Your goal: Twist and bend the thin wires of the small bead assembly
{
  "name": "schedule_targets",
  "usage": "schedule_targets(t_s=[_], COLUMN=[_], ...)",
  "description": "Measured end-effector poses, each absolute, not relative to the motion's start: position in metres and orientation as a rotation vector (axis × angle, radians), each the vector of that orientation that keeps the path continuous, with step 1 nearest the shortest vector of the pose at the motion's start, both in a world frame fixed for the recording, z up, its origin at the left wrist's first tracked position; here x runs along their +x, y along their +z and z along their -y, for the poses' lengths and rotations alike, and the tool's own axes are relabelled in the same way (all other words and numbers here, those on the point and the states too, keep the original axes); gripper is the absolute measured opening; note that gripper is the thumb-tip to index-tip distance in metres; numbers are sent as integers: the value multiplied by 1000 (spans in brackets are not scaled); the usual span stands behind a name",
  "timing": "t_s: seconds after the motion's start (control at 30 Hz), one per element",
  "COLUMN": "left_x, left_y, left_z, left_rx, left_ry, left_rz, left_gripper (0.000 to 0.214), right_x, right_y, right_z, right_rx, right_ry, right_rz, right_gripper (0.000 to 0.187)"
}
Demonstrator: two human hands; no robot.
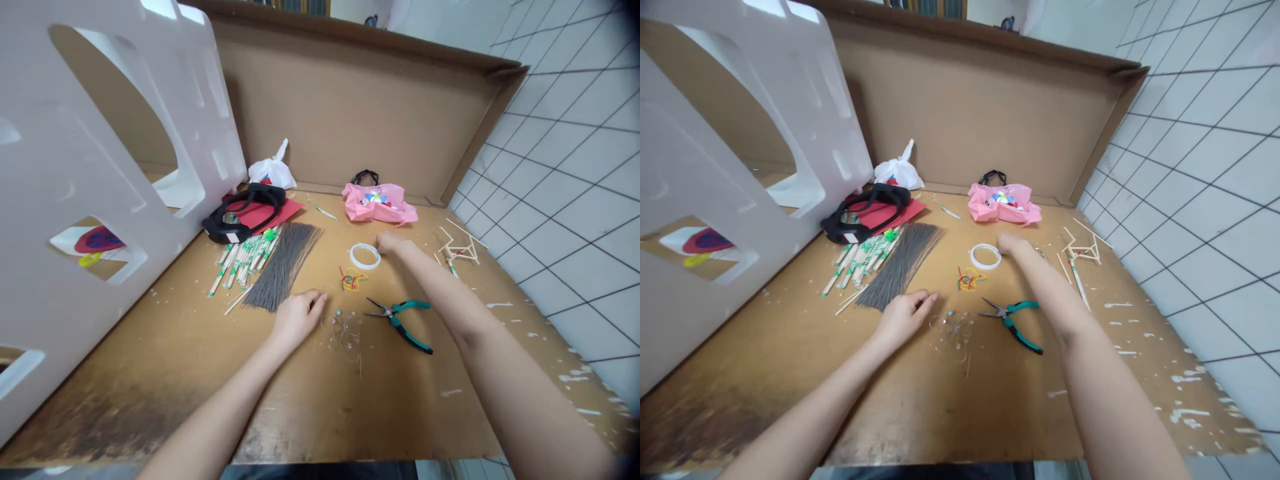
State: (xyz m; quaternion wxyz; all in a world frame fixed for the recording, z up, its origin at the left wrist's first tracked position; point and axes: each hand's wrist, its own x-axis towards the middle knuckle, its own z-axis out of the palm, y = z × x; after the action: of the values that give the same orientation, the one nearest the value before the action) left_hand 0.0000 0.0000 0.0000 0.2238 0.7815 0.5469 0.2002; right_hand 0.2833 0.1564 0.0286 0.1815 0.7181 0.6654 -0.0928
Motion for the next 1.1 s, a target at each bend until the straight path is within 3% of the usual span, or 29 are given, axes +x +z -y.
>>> schedule_targets(t_s=[0.27,0.37,0.47,0.67,0.87,1.1], left_x=[0,0,0,12,20,24], left_y=[-3,-8,-10,15,52,55], left_z=[-1,-2,-4,1,0,11], left_rx=[2181,2216,2266,2568,2779,2827], left_ry=[537,576,717,897,529,329], left_rz=[-1511,-1478,-1425,-1266,-1208,-1055], left_gripper=[42,40,29,27,26,25], right_x=[290,288,274,214,172,171], right_y=[51,67,80,100,119,97], right_z=[-160,-142,-115,-43,10,34], right_rx=[1984,1946,1892,1708,1528,1564], right_ry=[-435,-476,-421,-173,-28,124], right_rz=[-1862,-1948,-2059,-2289,-2392,-2490], right_gripper=[35,24,16,22,24,22])
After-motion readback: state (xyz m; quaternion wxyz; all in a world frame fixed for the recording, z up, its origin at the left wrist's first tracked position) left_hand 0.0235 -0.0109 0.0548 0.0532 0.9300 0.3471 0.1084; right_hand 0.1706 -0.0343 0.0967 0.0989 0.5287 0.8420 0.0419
